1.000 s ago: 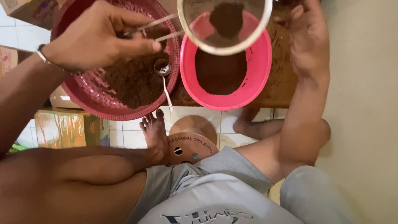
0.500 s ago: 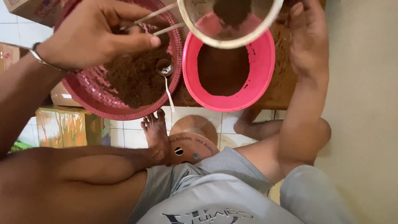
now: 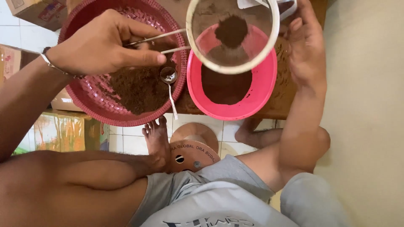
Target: The person sits on the floor and uses a spoon to scoop a brown powder from a red basket into a sieve held over a pink bowl. They repeatedly tap the sieve to sift the powder into the bowl.
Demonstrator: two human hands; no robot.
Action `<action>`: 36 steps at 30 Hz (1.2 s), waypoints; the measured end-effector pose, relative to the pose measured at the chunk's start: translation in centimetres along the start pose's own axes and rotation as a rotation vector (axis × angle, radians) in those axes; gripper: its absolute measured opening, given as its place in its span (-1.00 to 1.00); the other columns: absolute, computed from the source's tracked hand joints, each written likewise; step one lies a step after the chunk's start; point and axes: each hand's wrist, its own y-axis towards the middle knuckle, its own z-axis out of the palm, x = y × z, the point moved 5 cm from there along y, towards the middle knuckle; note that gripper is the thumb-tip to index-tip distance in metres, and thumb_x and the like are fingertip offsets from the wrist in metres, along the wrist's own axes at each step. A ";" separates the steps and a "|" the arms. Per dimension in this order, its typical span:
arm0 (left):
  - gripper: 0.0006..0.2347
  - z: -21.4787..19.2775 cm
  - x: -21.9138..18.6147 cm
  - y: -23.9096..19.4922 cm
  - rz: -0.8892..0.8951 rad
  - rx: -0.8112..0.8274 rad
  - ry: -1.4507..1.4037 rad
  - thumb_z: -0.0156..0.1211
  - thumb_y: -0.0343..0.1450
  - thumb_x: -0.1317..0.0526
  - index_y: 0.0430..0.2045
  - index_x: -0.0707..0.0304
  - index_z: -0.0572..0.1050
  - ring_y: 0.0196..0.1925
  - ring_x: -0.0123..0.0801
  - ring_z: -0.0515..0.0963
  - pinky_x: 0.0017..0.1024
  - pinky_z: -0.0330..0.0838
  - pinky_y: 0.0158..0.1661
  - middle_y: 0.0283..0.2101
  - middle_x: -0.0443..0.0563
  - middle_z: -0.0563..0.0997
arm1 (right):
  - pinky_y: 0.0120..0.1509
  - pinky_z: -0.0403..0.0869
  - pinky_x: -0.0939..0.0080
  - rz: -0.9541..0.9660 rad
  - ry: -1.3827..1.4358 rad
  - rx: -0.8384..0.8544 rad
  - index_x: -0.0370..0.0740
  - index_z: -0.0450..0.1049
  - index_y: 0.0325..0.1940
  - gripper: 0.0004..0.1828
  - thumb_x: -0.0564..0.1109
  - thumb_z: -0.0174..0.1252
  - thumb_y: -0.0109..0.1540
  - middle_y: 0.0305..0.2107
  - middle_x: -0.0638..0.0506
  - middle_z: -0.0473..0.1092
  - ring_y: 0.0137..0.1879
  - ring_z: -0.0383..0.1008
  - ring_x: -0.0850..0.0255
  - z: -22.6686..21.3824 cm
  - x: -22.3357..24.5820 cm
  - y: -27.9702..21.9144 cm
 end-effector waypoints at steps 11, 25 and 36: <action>-0.93 -0.5 1.2 -0.9 -0.089 0.003 0.022 0.28 0.47 0.34 -0.24 0.34 0.61 -0.74 -0.58 0.18 -0.59 -0.01 -0.73 -0.68 -0.14 0.37 | 0.58 0.32 0.07 -0.128 -0.018 0.056 -0.11 0.19 0.51 -0.62 0.02 -0.07 0.63 0.24 0.04 0.25 0.33 0.28 0.19 -0.9 -0.9 -0.9; -0.76 -1.0 0.9 -1.9 -0.139 -0.032 0.067 0.27 0.46 0.31 0.00 0.34 0.62 -0.72 -0.57 0.18 -0.56 -0.01 -0.73 -0.66 -0.11 0.42 | 0.54 0.31 0.13 -0.100 -0.054 0.048 -0.30 0.14 0.53 -0.37 0.18 -0.02 0.55 0.40 -0.11 0.19 0.32 0.27 0.12 -0.2 -0.7 -0.5; -0.77 -0.5 0.6 -2.3 -0.099 0.019 0.034 0.27 0.43 0.35 -0.04 0.36 0.62 -0.75 -0.55 0.16 -0.55 -0.03 -0.75 -0.71 -0.08 0.39 | 0.54 0.32 0.15 -0.082 -0.093 0.064 -0.30 0.17 0.50 -0.29 0.31 -0.04 0.51 0.34 -0.12 0.26 0.36 0.32 0.12 1.1 0.8 -1.0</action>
